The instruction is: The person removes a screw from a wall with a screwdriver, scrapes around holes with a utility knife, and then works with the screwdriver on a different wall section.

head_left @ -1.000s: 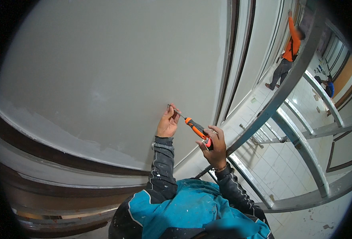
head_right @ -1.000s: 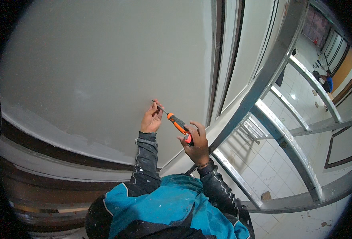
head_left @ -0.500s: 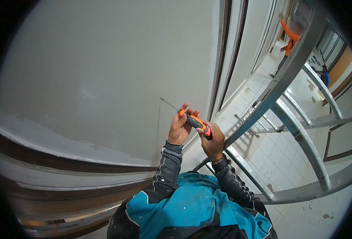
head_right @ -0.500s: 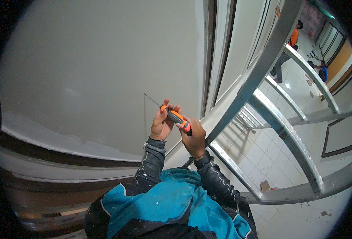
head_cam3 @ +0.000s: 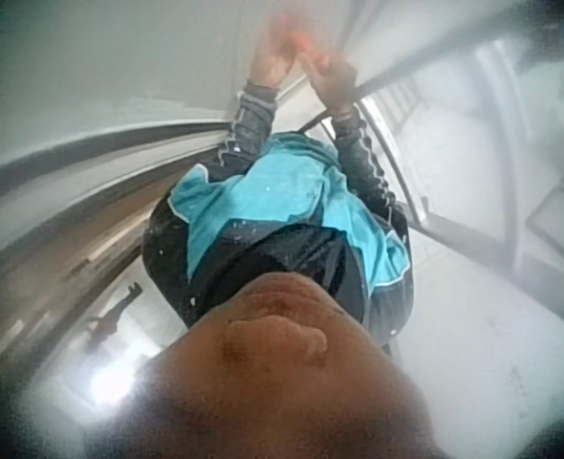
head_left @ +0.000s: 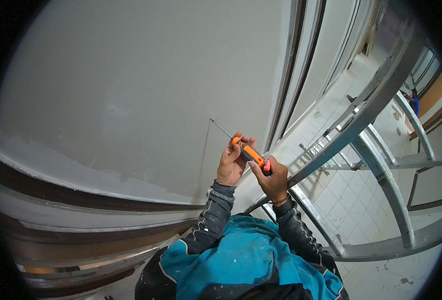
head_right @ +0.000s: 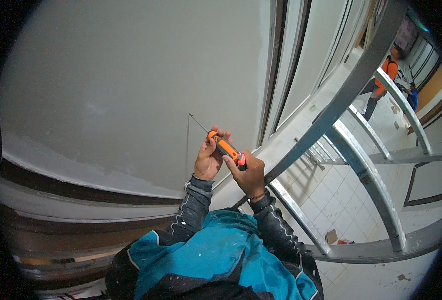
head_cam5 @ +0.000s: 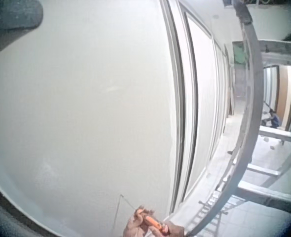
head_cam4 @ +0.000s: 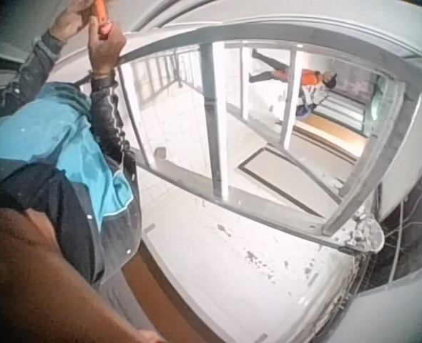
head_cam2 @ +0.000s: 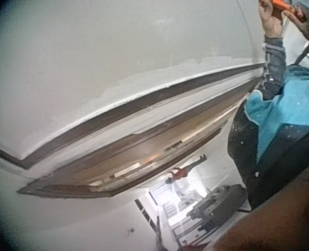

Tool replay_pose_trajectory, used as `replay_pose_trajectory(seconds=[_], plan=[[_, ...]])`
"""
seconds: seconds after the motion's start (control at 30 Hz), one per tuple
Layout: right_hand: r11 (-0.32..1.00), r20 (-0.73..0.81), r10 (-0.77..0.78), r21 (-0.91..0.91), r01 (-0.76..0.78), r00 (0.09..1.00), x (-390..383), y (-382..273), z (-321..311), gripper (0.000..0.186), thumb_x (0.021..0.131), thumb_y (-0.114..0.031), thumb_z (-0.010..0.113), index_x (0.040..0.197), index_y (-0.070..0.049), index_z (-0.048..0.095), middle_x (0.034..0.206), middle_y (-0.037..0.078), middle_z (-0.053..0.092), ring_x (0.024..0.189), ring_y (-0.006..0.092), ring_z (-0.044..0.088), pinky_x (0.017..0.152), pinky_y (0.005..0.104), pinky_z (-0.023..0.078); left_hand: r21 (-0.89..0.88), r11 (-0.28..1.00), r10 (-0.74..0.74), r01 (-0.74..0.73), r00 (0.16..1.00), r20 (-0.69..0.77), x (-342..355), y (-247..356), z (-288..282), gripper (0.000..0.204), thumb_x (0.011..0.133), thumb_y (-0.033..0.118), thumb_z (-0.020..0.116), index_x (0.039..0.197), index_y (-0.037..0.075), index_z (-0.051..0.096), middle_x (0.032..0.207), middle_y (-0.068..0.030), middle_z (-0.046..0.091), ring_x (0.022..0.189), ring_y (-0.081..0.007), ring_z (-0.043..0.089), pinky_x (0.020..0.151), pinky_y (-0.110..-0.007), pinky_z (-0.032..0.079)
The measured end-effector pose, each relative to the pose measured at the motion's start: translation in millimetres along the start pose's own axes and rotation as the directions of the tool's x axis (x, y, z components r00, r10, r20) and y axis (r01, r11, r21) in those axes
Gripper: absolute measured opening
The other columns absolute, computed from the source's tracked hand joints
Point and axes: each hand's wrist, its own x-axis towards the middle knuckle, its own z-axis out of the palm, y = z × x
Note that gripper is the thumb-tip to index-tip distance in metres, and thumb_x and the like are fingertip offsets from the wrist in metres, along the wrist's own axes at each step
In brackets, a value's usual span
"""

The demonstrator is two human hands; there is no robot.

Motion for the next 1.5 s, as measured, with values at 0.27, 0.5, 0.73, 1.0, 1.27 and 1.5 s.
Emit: replay_pose_trajectory(seconds=[0.27, 0.5, 0.73, 1.0, 1.27, 1.5], plan=[[0.905, -0.4, -0.348, 0.092, 0.415, 0.848, 6.7, -0.6, 4.9, 0.034, 0.077, -0.008, 0.075, 0.106, -0.001, 0.06, 0.097, 0.016, 0.062, 0.089, 0.0333, 0.062, 0.078, 0.035, 0.05, 0.084, 0.991, -0.084, 0.1, 0.981, -0.178, 1.9, -2.6, -9.0, 0.04, 0.092, 0.018, 0.064, 0.127, 0.007, 0.049, 0.118, -0.006, 0.057, 0.122, -0.0235, 0.051, 0.107, -0.04, 0.042], [0.95, -0.307, -0.178, 0.194, 0.245, 0.935, 5.9, 0.3, 7.0, 0.018, 0.088, -0.009, 0.064, 0.105, 0.0, 0.061, 0.086, 0.017, 0.066, 0.077, 0.0314, 0.066, 0.068, 0.0348, 0.051, 0.022, 0.992, -0.121, 0.121, 0.993, -0.01, -7.4, 3.9, -1.1, 0.04, 0.093, 0.014, 0.061, 0.13, 0.004, 0.046, 0.125, -0.0104, 0.055, 0.124, -0.0301, 0.05, 0.107, -0.043, 0.041], [0.915, -0.385, -0.362, 0.029, 0.403, 0.849, 6.5, -6.1, 3.3, 0.035, 0.079, -0.006, 0.071, 0.112, -0.002, 0.059, 0.102, 0.017, 0.064, 0.094, 0.0309, 0.064, 0.077, 0.0361, 0.052, 0.024, 0.994, -0.107, 0.111, 0.984, -0.146, -3.7, 1.3, -11.3, 0.041, 0.09, 0.017, 0.066, 0.126, 0.005, 0.049, 0.123, -0.0098, 0.055, 0.121, -0.0271, 0.053, 0.105, -0.041, 0.043], [0.951, -0.307, -0.053, 0.276, 0.142, 0.95, 4.3, 4.6, 6.9, 0.027, 0.087, -0.02, 0.07, 0.101, 0.002, 0.063, 0.073, 0.015, 0.064, 0.065, 0.0262, 0.065, 0.06, 0.0324, 0.049, -0.002, 0.989, -0.151, 0.151, 0.989, 0.005, -1.9, 11.1, 7.3, 0.043, 0.091, 0.015, 0.064, 0.128, 0.003, 0.046, 0.126, -0.0114, 0.053, 0.121, -0.0281, 0.052, 0.104, -0.041, 0.043], [0.915, -0.369, -0.321, 0.115, 0.386, 0.872, 6.8, -6.9, -3.6, 0.038, 0.076, -0.007, 0.076, 0.11, 0.0, 0.06, 0.107, 0.015, 0.061, 0.093, 0.0284, 0.064, 0.073, 0.0307, 0.051, 0.041, 0.993, -0.102, 0.109, 0.984, -0.143, -3.3, 8.9, -11.1, 0.037, 0.09, 0.014, 0.066, 0.123, 0.005, 0.051, 0.12, -0.012, 0.058, 0.117, -0.0271, 0.055, 0.102, -0.04, 0.046], [0.97, -0.205, -0.171, 0.138, 0.202, 0.964, 6.4, 3.5, 0.7, 0.034, 0.078, -0.012, 0.076, 0.106, -0.001, 0.06, 0.095, 0.016, 0.063, 0.085, 0.0301, 0.065, 0.071, 0.0332, 0.052, -0.021, 0.989, -0.147, 0.145, 0.985, -0.096, -1.2, 10.7, -6.8, 0.036, 0.09, 0.016, 0.066, 0.121, 0.005, 0.052, 0.119, -0.0101, 0.059, 0.117, -0.0248, 0.055, 0.104, -0.039, 0.044]])
